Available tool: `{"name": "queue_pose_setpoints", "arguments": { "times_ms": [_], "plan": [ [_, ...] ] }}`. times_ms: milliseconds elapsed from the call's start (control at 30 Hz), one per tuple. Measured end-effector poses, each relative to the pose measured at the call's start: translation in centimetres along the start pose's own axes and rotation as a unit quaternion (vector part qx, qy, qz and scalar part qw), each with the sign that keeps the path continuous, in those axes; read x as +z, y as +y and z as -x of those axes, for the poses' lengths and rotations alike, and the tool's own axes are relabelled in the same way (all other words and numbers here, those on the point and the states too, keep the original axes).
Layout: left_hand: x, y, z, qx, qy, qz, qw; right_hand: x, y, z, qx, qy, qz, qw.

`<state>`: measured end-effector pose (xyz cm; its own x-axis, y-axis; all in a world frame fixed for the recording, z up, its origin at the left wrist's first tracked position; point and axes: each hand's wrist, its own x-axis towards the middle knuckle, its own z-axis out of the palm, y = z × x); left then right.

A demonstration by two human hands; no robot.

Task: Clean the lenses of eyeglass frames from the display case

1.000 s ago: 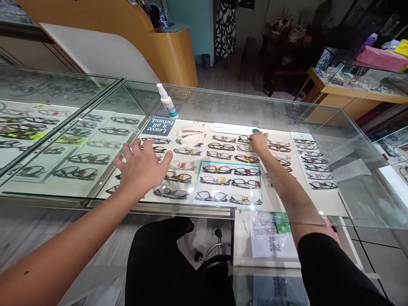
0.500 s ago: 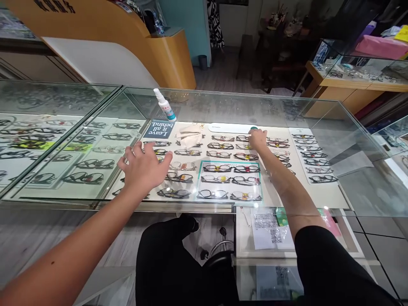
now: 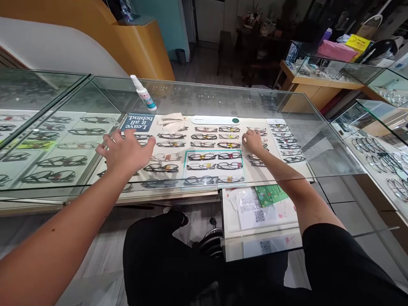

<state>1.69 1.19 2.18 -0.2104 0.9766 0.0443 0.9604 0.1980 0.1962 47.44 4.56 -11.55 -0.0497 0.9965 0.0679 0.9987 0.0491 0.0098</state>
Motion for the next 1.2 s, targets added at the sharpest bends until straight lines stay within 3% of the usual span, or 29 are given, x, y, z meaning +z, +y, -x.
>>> {"name": "queue_pose_setpoints", "arguments": {
  "times_ms": [267,400,867,1200],
  "plan": [
    [0.3,0.1,-0.5,0.005,0.002,0.006,1.000,-1.4,5.2,9.6,-0.024,-0.085,0.028,0.996],
    [0.5,0.0,-0.9,0.003,0.009,0.011,1.000,-1.1,7.1,12.3,-0.018,-0.119,0.031,0.992],
    [0.5,0.1,-1.0,0.010,0.012,0.015,1.000,-0.9,6.6,12.4,0.018,-0.189,0.033,0.981],
    [0.7,0.0,-1.3,0.015,0.019,0.016,1.000,-1.4,6.8,13.5,-0.016,-0.235,0.018,0.972]
  ]
}}
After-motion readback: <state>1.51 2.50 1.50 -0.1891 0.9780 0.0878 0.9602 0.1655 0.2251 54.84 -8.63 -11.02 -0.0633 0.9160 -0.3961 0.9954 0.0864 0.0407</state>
